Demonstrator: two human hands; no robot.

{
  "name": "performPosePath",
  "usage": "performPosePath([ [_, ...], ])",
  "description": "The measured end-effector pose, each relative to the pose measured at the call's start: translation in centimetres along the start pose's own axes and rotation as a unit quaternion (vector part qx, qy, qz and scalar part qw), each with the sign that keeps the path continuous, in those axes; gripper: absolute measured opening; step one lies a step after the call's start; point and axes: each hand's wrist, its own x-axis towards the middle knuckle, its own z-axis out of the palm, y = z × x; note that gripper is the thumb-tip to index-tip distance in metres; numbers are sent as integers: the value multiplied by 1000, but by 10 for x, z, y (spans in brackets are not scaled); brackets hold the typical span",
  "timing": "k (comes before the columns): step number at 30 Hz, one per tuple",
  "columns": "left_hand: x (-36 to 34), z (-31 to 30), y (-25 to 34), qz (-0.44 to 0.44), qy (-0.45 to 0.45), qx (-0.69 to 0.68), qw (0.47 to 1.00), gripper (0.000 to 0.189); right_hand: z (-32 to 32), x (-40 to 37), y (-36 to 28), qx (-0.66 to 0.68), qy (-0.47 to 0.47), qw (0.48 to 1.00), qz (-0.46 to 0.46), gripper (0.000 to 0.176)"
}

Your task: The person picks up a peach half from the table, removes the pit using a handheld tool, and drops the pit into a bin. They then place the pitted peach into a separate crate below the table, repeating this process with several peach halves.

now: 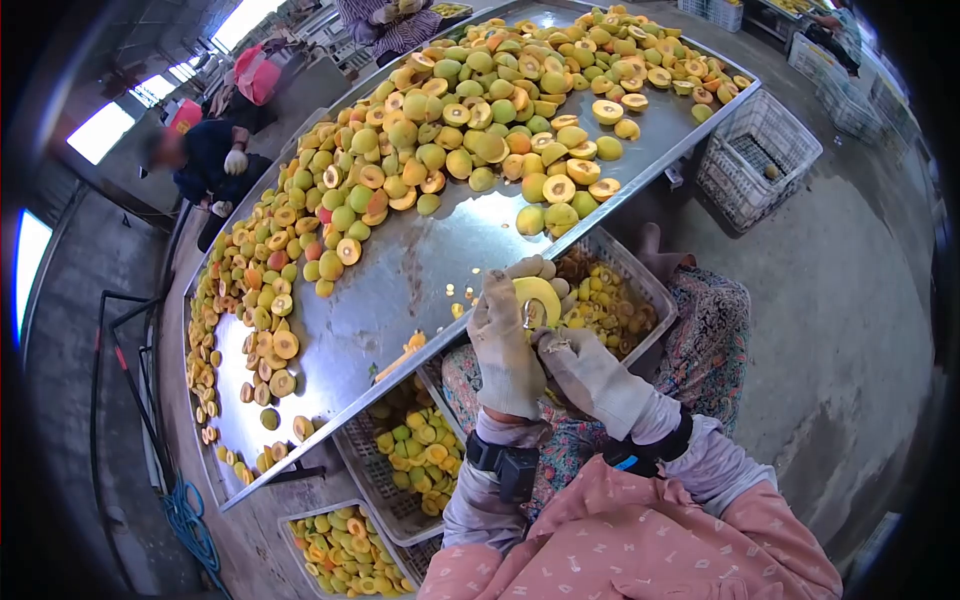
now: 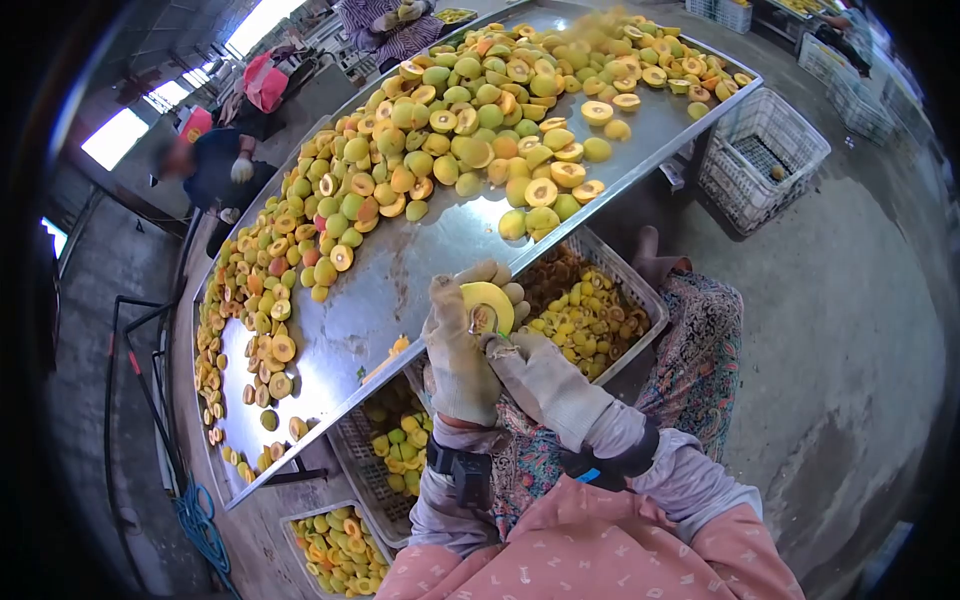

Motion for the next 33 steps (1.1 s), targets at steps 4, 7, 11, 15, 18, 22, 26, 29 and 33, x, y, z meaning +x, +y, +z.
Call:
performPosePath([
  [4,1,-7,-7,2,-16,-14,1000,59,4,-6,9,73,-28,997,2,34],
  [7,2,-7,-7,-17,-17,-24,999,54,1,-28,-22,87,-12,967,-238,46],
  [11,1,-11,-7,-37,-21,10,999,51,-22,-36,-51,285,-249,914,144,62],
  [15,4,-14,-13,-63,-42,17,997,50,-27,-36,-47,352,-286,869,198,55],
  [18,8,-19,-21,-73,-59,25,995,46,-27,-31,-37,404,-334,825,210,55],
  [22,18,-30,-47,-20,-82,82,993,42,-28,-32,-34,387,-269,848,244,54],
  [26,19,-32,-47,15,-134,197,971,46,-27,-7,14,566,-387,673,278,55],
  [29,19,-20,-48,-180,-48,-47,981,56,-25,-1,22,598,-400,643,262,55],
  [33,20,-83,-62,-8,150,76,986,49,-30,2,21,604,-401,633,271,63],
])
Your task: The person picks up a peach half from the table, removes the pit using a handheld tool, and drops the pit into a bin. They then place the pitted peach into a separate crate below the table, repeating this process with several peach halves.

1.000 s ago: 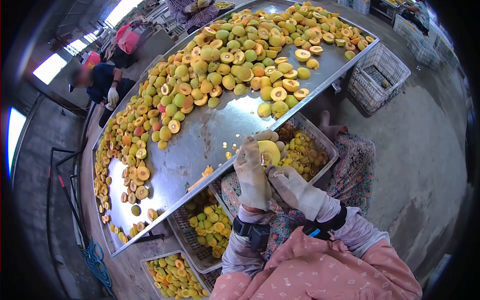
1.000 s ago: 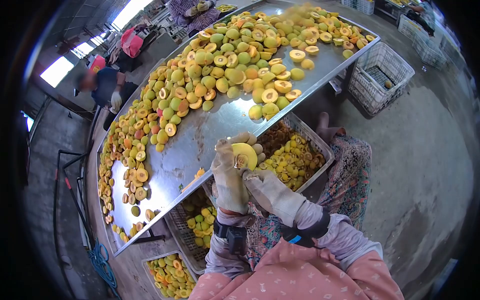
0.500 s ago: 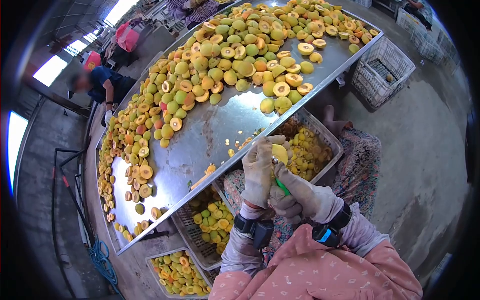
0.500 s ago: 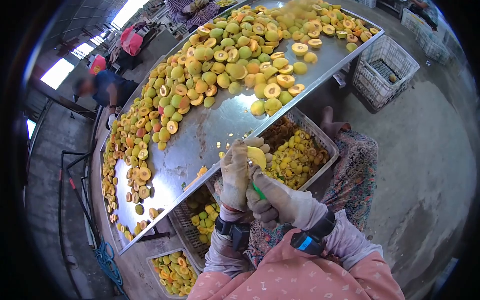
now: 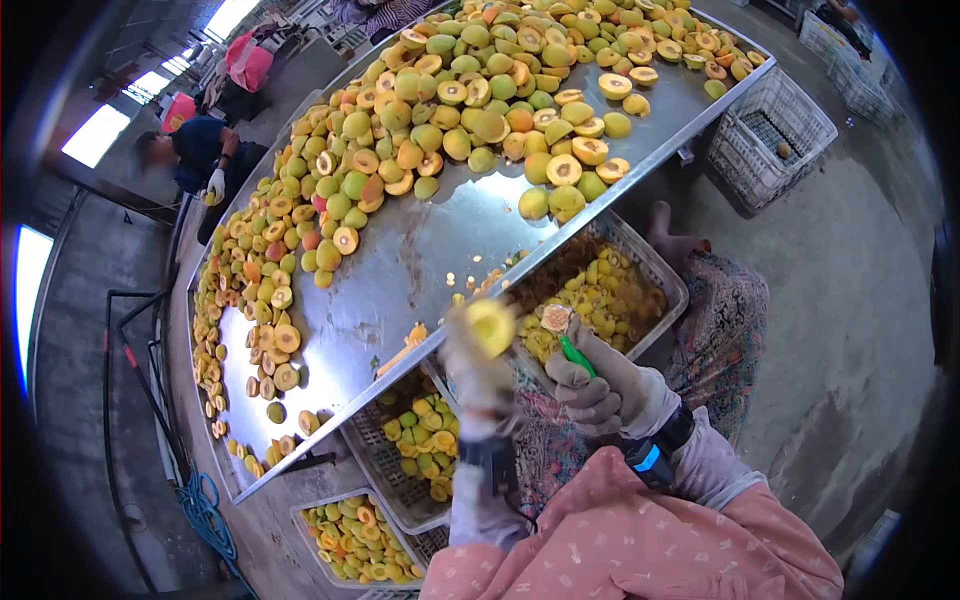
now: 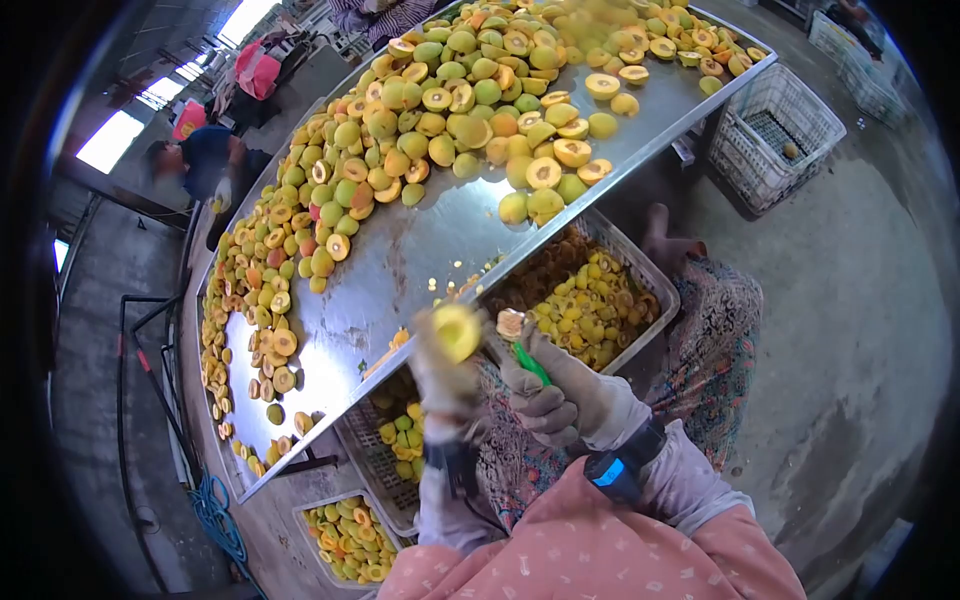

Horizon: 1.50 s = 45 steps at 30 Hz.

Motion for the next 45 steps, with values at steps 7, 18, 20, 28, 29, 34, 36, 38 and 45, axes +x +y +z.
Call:
performPosePath([
  [7,26,-147,52,298,287,583,699,34,-54,19,-33,-407,352,837,-101,39],
  [18,307,41,8,131,15,749,650,49,-55,1,-58,-477,604,637,31,60],
  [20,315,49,-2,96,20,754,649,49,-60,1,-58,-471,597,649,20,60],
  [28,196,-14,10,12,-286,187,940,28,-56,26,-45,-595,393,673,-196,45],
  [29,146,5,24,93,-299,202,928,25,-52,30,-42,-583,341,687,-268,38],
  [34,39,29,22,79,-219,81,969,52,28,29,-16,-711,403,534,-215,44],
  [36,16,37,25,58,-194,18,979,54,24,23,1,-751,363,460,-306,44],
  [38,-6,43,39,29,-161,-33,986,53,10,24,10,-782,356,403,-315,41],
  [45,-46,47,48,81,-123,-17,989,48,28,32,31,-615,391,606,-318,31],
])
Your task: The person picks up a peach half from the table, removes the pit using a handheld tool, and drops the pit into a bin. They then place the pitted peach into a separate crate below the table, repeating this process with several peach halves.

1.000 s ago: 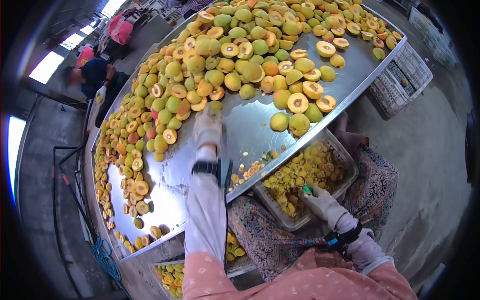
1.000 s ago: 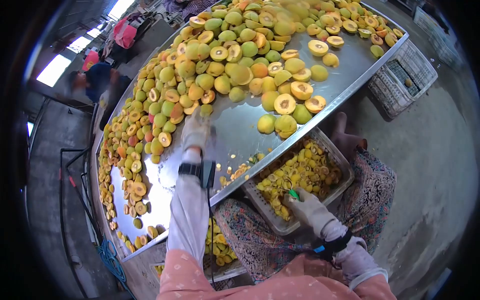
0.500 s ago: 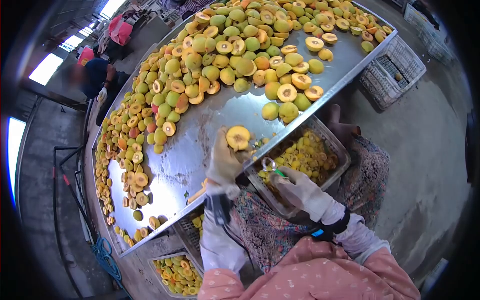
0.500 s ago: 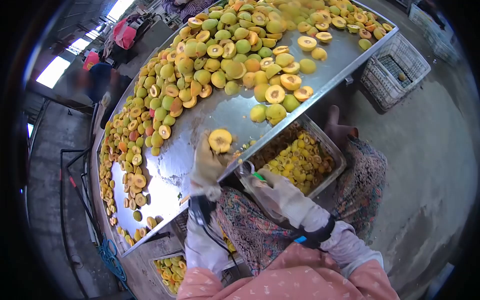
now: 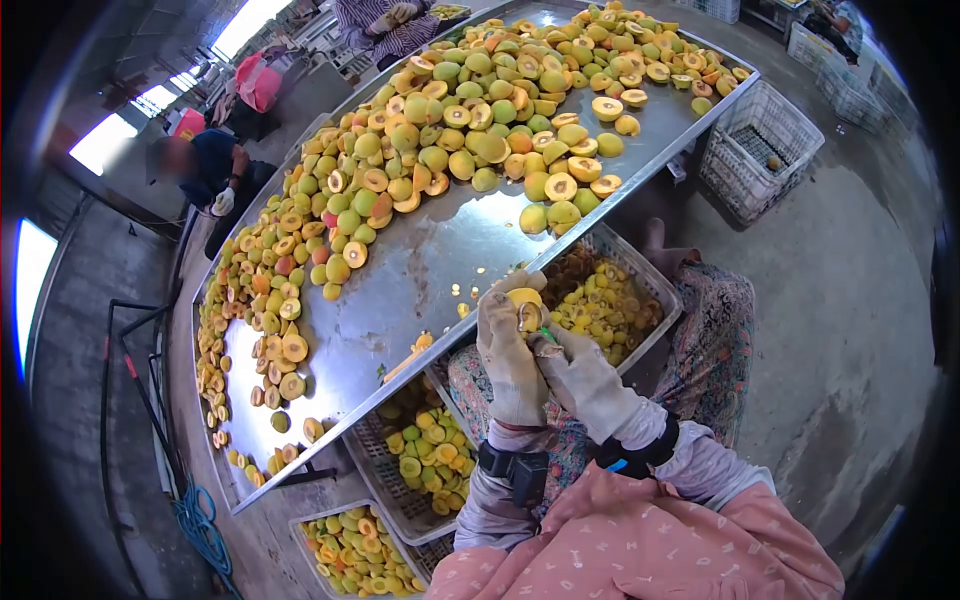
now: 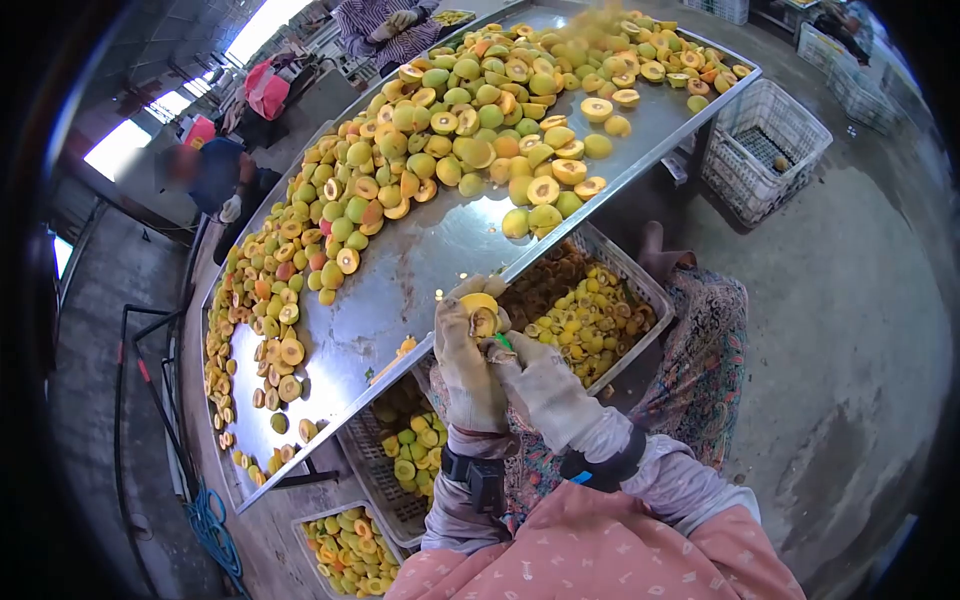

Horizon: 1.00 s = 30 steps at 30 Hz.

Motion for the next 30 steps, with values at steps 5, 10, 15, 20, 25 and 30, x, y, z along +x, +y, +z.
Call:
performPosePath([
  [5,-10,-1,3,-11,-22,-5,1000,52,10,4,28,96,-5,995,31,34],
  [10,0,-16,17,-127,-127,-116,977,59,10,-2,14,339,-25,935,96,37],
  [15,1,-7,18,-112,-70,35,991,54,-9,-10,-14,196,-113,963,147,56],
  [20,0,-1,5,-80,-29,64,994,61,-29,-17,-31,284,-198,911,222,60],
  [25,5,-5,-8,-150,-57,19,987,62,-34,-12,-28,358,-250,858,270,57],
  [30,6,-5,-19,-231,-38,-89,968,65,-38,-1,2,497,-324,730,339,53],
])
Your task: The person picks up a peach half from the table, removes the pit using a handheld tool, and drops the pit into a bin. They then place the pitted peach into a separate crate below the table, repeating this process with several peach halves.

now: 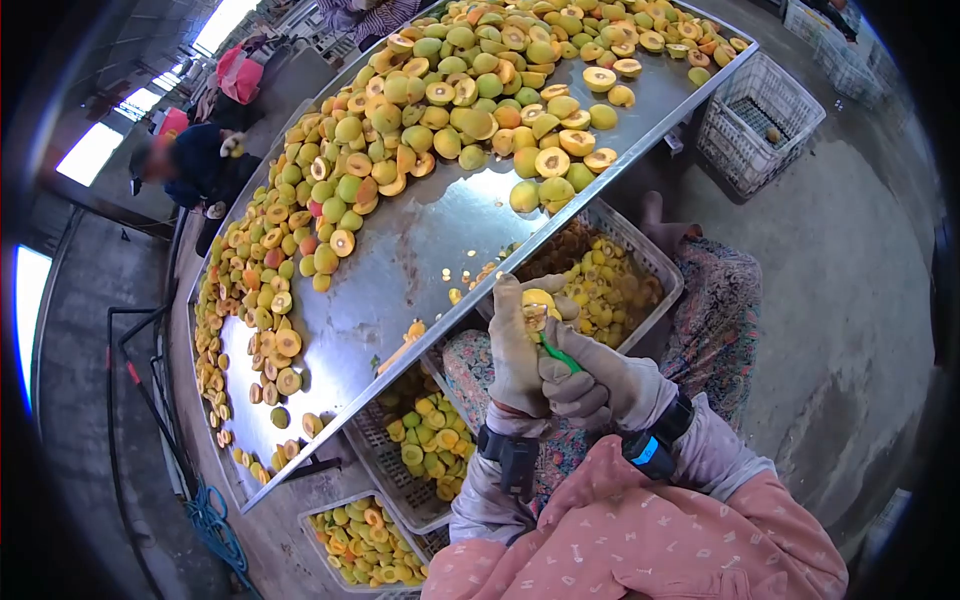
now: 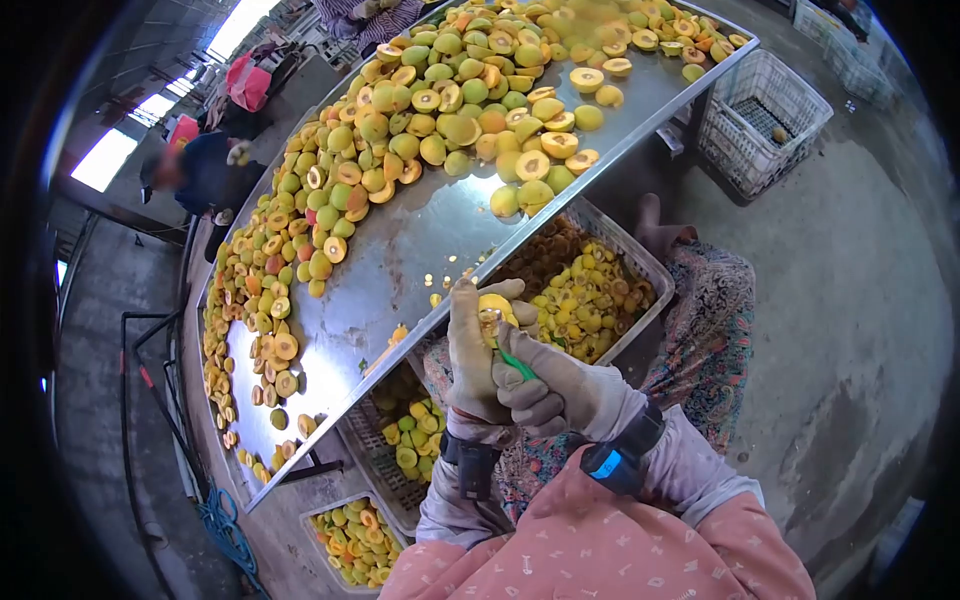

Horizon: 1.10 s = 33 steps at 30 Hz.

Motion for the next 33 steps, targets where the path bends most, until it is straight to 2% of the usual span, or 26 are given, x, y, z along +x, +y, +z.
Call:
performPosePath([
  [2,4,-5,-2,-41,107,4,993,66,3,-1,3,-20,-16,1000,-8,54],
  [4,17,-73,-20,43,164,-90,981,65,-1,1,-1,-41,-31,999,-13,55],
  [6,-4,-102,1,124,376,87,914,52,-14,7,-7,33,-59,998,-7,54],
  [8,-14,-178,13,152,475,231,835,37,-28,11,-16,32,-25,999,-2,54],
  [9,-20,-183,26,96,563,433,697,34,-39,19,-16,-22,76,995,-57,53],
  [10,-21,-183,39,37,610,604,511,34,-50,26,-19,-77,176,975,-114,52],
  [11,-13,-185,42,105,568,607,546,39,-61,29,-24,-98,185,973,-97,54],
  [12,13,-177,40,203,532,575,587,33,-72,34,-24,-96,189,973,-93,54],
  [13,39,-166,40,273,416,580,645,34,-85,41,-23,-268,224,923,-161,56],
  [14,66,-132,49,262,296,607,690,33,-99,47,-22,-431,248,837,-226,57],
  [15,106,-115,50,236,192,604,737,38,-114,49,-15,-459,297,800,-246,60],
  [16,144,-88,47,170,163,632,738,42,-118,46,-17,-459,301,799,-245,60],
  [17,171,-47,57,79,108,694,708,56,-121,43,-19,-435,315,814,-222,60],
  [19,222,-11,44,142,-26,801,581,66,-106,30,-35,-368,315,858,-172,56],
  [20,236,-5,39,142,-29,800,582,66,-97,25,-39,-367,318,857,-172,56],
  [22,259,-2,27,137,-133,871,452,68,-87,20,-42,-194,365,894,-173,48],
  [23,259,-3,28,182,-128,863,453,61,-90,16,-44,-188,346,904,-169,40],
  [24,252,-8,30,182,-129,864,452,61,-94,19,-42,-187,345,904,-169,40],
  [25,243,-14,33,56,-100,710,695,57,-100,25,-42,-245,353,881,-197,34],
  [26,228,-18,40,-73,-63,486,868,54,-102,30,-41,-301,358,854,-226,28],
  [27,213,-32,43,18,-117,284,951,46,-94,32,-43,-300,355,855,-228,28],
  [28,193,-40,37,19,-116,286,951,46,-83,33,-45,-227,294,893,-255,25],
  [29,164,-32,38,65,-121,211,968,44,-74,34,-47,-154,229,920,-279,22],
  [30,136,-23,38,112,-125,134,977,42,-69,37,-45,-156,226,920,-278,22],
  [33,74,-3,29,149,-91,141,974,41,-46,38,-39,-386,269,824,-317,24],
])
